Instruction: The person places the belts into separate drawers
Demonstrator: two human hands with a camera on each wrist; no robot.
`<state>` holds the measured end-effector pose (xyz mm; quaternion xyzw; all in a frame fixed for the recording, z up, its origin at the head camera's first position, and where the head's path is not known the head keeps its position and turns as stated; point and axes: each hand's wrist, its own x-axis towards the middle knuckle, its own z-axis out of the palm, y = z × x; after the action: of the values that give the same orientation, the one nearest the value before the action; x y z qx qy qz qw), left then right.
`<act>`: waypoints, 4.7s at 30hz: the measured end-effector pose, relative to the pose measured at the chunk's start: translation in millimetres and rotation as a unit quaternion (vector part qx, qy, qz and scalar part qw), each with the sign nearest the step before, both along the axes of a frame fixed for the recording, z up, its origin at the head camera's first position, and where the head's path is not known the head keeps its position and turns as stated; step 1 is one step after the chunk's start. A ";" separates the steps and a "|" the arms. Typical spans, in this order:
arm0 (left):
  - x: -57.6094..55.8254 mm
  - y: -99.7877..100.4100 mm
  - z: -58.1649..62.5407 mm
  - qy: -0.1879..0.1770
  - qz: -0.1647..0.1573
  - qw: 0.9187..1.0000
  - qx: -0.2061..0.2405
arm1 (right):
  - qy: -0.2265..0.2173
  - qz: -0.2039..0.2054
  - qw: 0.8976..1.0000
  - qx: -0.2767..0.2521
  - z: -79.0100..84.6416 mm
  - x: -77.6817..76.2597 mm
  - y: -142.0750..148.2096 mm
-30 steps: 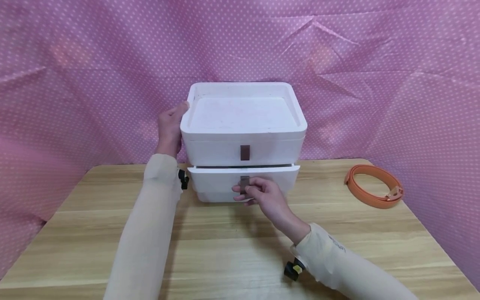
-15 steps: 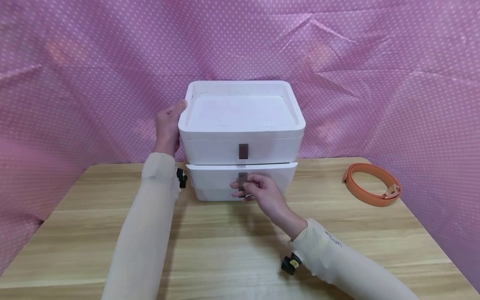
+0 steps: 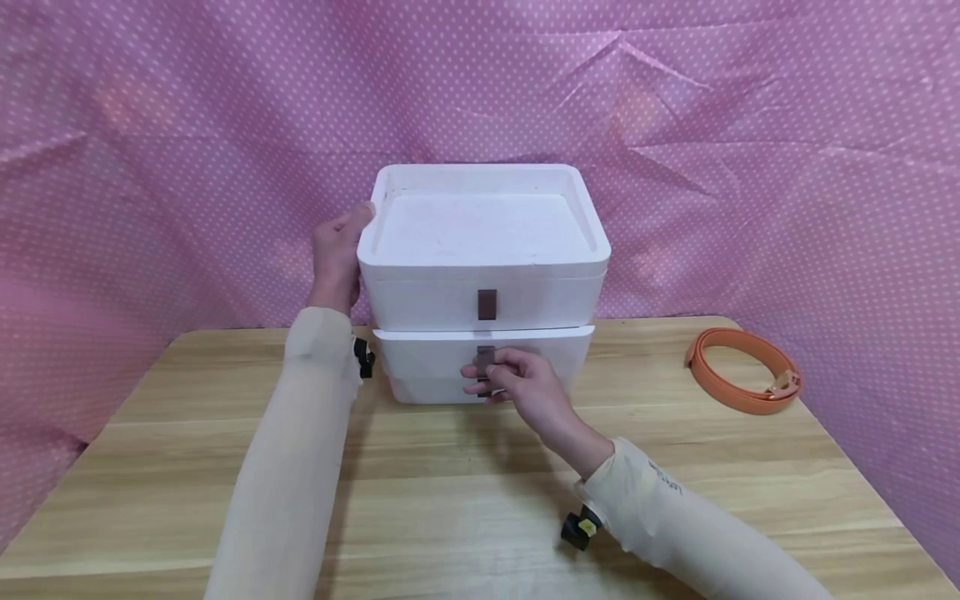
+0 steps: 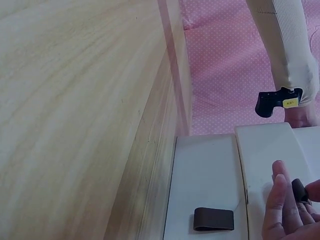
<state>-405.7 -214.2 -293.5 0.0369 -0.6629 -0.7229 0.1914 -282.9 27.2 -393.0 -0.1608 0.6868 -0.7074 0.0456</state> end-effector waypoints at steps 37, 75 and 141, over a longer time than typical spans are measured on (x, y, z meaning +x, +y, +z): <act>-12.0 2.0 -0.6 0.003 -0.005 1.000 0.010 | -0.002 -0.020 1.000 0.002 1.2 -12.0 -2.0; -3.7 -3.5 1.1 -0.021 0.003 1.000 -0.015 | -0.068 0.044 0.982 0.169 -26.9 -16.5 21.1; -4.9 0.0 1.4 -0.006 0.003 1.000 -0.007 | -0.162 0.150 0.972 0.078 -40.5 -19.3 27.8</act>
<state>-410.6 -214.2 -292.2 0.0423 -0.6688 -0.7175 0.1901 -302.2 55.0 -433.5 -0.1412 0.6916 -0.6534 0.2737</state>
